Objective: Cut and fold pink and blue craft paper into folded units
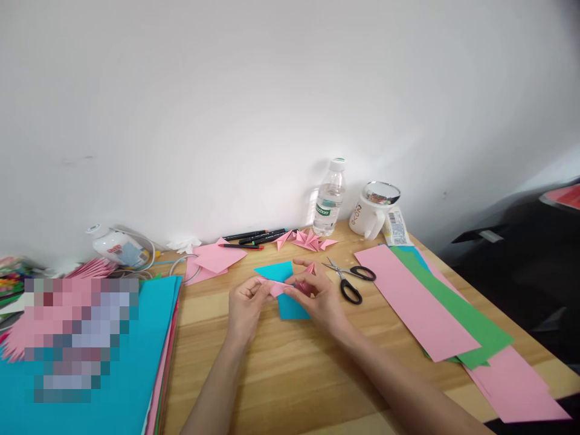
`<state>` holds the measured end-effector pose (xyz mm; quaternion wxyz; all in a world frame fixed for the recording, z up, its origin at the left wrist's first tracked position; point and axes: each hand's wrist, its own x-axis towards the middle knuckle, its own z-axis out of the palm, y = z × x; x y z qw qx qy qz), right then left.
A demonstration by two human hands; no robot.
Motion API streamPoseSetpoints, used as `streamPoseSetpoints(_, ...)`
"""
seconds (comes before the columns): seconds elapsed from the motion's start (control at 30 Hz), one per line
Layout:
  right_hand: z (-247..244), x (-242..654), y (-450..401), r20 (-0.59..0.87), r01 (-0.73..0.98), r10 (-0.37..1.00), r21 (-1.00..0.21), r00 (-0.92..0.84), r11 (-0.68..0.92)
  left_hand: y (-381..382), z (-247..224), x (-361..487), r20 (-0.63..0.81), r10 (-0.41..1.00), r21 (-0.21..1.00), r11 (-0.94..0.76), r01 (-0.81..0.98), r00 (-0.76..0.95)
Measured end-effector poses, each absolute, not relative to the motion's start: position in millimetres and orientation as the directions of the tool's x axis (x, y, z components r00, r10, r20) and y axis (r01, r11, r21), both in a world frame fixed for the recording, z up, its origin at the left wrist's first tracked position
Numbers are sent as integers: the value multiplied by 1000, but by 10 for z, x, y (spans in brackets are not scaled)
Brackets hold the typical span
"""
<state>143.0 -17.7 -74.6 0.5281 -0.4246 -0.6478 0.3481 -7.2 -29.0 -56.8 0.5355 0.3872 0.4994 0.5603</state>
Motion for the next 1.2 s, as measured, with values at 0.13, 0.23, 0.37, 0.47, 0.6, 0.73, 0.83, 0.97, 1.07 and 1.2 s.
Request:
streamPoseSetpoints(0.13,-747,1410,-192,364,228,928,-900,-76,372,-297,-594,-54,-88,993,976,69,-206,-84)
streamPoseSetpoints(0.23,-747,1406,-202,367,267,926,-887,-90,377,-305,-619,-34,-94,993,973,75,-217,-77)
streamPoseSetpoints(0.37,-754,1408,-206,371,290,921,-875,-116,389,-311,-653,-17,-93,992,966,70,-248,-81)
streamPoseSetpoints(0.47,-755,1406,-205,357,286,927,-881,-117,375,-316,-664,-11,-94,994,962,74,-262,-64)
streamPoseSetpoints(0.6,-759,1398,-198,334,285,929,-885,-163,368,-317,-654,-4,-104,993,957,86,-276,-51)
streamPoseSetpoints(0.73,-754,1399,-196,397,307,914,-863,-78,401,-309,-631,8,-128,991,944,108,-311,-45)
streamPoseSetpoints(0.83,-746,1411,-194,449,334,890,-830,-72,446,-301,-605,3,-161,987,938,145,-316,-25)
streamPoseSetpoints(0.97,-742,1447,-173,390,371,916,-840,-91,395,-295,-577,-28,-204,979,932,199,-302,14)
streamPoseSetpoints(1.07,-734,1482,-152,342,396,938,-855,-53,334,-298,-571,-42,-219,974,923,223,-312,49)
streamPoseSetpoints(1.2,-734,1504,-130,272,369,962,-892,-21,260,-310,-561,-37,-217,973,911,231,-341,80)
